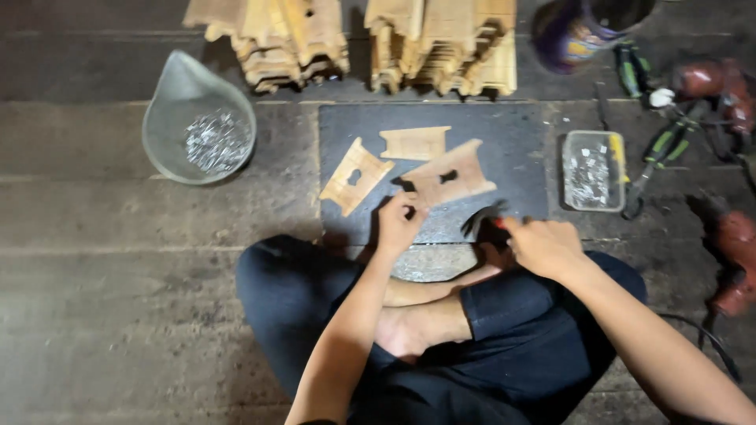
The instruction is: Assembling small wooden components by hammering nails into pre-cut pieces to create a structure.
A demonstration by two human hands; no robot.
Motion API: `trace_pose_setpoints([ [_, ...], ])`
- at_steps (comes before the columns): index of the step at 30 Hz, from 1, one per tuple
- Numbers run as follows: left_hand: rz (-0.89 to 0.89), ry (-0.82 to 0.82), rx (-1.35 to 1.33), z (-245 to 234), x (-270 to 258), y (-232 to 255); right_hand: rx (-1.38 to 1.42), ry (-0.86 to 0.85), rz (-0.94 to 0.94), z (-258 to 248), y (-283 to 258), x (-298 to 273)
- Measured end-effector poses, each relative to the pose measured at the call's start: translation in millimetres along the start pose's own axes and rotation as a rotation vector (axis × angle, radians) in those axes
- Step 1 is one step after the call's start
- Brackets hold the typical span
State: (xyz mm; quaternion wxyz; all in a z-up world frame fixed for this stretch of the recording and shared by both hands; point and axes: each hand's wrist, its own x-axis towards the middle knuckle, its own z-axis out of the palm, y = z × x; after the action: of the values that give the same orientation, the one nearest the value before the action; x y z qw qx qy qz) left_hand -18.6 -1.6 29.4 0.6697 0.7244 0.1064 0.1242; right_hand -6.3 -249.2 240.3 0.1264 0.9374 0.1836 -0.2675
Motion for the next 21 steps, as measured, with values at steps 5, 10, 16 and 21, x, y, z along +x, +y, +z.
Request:
trace_pose_setpoints([
  [5, -0.002, -0.024, 0.01, -5, -1, 6, 0.375, 0.207, -0.007, 19, 29, 8],
  [10, 0.019, -0.088, -0.07, -8, 8, -11, 0.789, 0.252, 0.058, 10, 59, 15],
  [16, -0.068, -0.198, -0.114, -27, 6, 1, 1.165, 0.266, 0.108, 83, 179, 39],
  [21, 0.178, -0.169, 0.118, -31, 6, 40, 0.802, 0.562, 0.7, 243, 364, 136],
])
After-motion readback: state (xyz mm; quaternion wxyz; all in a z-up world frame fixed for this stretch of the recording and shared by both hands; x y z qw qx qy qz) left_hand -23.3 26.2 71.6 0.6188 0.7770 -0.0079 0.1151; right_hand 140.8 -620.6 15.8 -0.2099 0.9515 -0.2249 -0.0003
